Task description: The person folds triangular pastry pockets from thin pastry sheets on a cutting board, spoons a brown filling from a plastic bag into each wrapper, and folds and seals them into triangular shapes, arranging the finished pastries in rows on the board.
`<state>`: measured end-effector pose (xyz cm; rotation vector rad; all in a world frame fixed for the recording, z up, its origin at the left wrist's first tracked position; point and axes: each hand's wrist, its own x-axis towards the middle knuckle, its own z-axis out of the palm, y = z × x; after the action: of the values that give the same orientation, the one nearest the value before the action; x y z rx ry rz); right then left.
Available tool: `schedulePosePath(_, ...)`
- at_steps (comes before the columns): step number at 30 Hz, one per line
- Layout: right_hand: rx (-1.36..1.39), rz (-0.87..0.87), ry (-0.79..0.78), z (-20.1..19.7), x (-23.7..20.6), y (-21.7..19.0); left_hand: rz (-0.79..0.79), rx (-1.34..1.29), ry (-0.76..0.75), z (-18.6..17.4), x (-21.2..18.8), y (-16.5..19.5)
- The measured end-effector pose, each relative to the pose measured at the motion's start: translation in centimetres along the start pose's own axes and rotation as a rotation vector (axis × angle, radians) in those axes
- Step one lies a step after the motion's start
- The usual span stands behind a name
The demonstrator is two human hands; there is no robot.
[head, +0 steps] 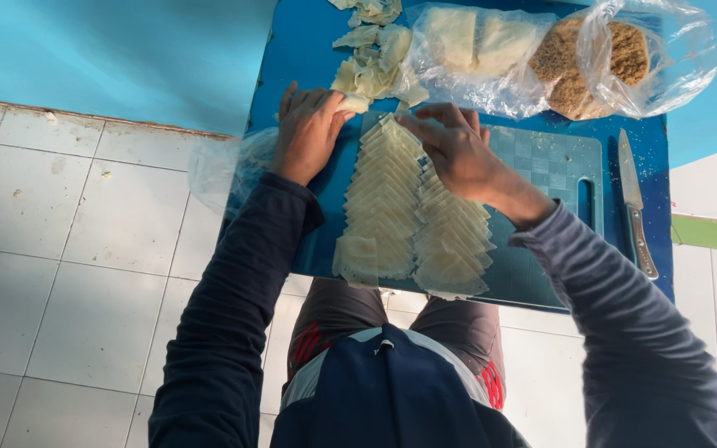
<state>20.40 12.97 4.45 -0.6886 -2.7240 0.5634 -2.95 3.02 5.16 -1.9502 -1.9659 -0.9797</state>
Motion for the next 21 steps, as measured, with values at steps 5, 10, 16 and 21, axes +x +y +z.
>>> schedulePosePath(5, 0.322, -0.039, 0.008, 0.6, 3.5, -0.3, 0.042, -0.113, 0.051, 0.2, 0.3, -0.1)
schedulePosePath(10, 0.602, 0.076, -0.027, 1.0, 4.9, -0.9, 0.039, -0.144, 0.066, 0.8, 0.2, -0.8)
schedulePosePath(16, 0.780, 0.242, -0.065, 1.3, 5.1, -0.6, 0.053, -0.081, 0.088, 0.7, 0.0, -1.1)
schedulePosePath(21, 0.853, 0.301, -0.077, 1.7, 4.7, -0.6, 0.056, 0.032, 0.070, 0.8, -0.2, -0.9)
